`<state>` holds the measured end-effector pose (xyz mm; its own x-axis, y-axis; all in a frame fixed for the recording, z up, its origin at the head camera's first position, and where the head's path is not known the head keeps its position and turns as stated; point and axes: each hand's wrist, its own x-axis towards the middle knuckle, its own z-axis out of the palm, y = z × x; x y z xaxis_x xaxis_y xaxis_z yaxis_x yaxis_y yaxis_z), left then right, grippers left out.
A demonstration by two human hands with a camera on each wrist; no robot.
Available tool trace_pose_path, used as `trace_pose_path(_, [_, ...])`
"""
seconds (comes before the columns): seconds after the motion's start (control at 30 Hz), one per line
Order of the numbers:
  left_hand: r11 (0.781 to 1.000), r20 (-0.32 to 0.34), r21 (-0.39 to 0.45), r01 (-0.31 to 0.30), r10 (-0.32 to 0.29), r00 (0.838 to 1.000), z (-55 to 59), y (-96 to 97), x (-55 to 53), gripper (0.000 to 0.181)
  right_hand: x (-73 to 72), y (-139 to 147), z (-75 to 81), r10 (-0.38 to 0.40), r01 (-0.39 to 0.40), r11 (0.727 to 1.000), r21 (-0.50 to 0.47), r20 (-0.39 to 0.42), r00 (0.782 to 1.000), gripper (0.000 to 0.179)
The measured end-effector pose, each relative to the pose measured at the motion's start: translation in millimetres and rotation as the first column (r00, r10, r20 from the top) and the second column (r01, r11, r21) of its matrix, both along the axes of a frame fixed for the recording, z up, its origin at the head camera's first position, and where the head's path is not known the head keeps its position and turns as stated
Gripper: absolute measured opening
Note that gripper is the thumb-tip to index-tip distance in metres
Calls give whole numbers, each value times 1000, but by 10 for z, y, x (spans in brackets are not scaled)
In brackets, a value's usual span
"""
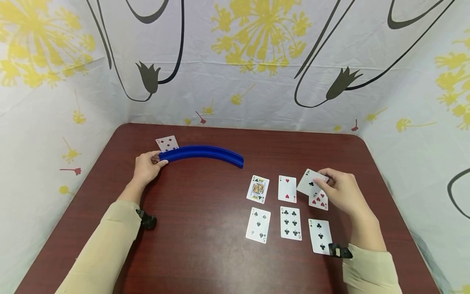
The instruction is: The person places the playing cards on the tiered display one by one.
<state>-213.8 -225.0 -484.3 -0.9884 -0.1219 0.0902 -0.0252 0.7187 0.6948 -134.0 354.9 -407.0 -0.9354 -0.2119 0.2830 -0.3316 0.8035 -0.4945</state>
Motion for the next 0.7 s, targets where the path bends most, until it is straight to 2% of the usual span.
trace_pose_path(0.47, [1000, 2, 9, 6, -6, 1000, 0, 25, -11, 44, -110, -203, 19, 64, -66, 997, -33, -42, 997, 7])
trace_pose_path(0.7, [1000, 13, 11, -2, 2, 1000, -2, 8, 13, 45, -168, -346, 51, 94, -95, 994, -51, -13, 995, 6])
